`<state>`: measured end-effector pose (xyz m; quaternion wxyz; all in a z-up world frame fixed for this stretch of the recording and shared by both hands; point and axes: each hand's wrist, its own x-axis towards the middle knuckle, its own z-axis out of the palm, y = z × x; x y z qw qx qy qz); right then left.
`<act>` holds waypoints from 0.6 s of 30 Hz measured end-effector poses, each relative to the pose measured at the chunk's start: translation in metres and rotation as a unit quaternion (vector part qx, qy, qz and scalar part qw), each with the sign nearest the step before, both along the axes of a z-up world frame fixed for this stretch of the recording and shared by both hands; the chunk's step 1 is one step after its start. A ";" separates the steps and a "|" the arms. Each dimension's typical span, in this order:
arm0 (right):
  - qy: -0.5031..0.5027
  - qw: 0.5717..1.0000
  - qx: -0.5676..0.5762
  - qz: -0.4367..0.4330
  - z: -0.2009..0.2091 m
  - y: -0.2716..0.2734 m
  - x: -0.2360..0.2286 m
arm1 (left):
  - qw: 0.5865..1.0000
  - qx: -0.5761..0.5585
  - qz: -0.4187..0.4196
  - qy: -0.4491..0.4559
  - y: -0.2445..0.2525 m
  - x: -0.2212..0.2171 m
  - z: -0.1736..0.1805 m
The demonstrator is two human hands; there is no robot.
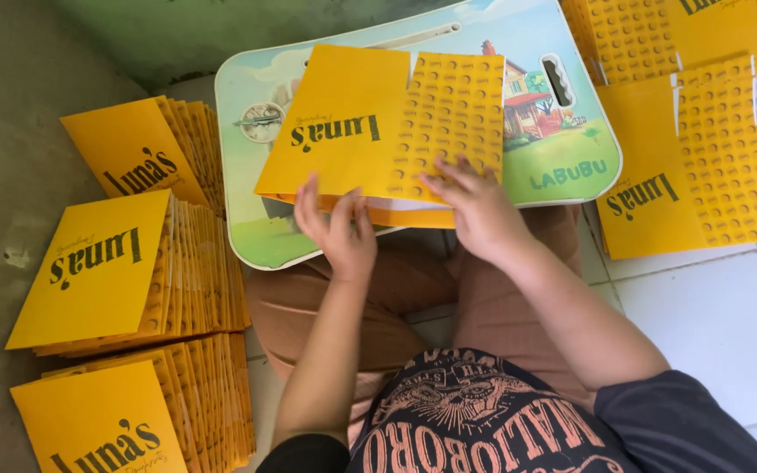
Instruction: Folding and assembling yellow paper bags on a small portable table.
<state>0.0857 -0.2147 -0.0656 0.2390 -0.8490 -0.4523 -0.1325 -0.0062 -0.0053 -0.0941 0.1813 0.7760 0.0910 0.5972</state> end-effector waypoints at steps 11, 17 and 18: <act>0.095 0.994 -0.015 -0.049 -0.015 0.053 -0.078 | 0.757 -0.614 -0.222 0.010 -0.034 -0.001 -0.023; 0.012 0.992 0.105 0.075 0.000 0.043 -0.033 | 0.729 -0.625 -0.268 0.078 0.026 -0.011 -0.008; -0.009 0.987 0.132 0.095 0.005 0.043 -0.020 | 0.726 -0.617 -0.281 0.115 0.035 -0.014 -0.003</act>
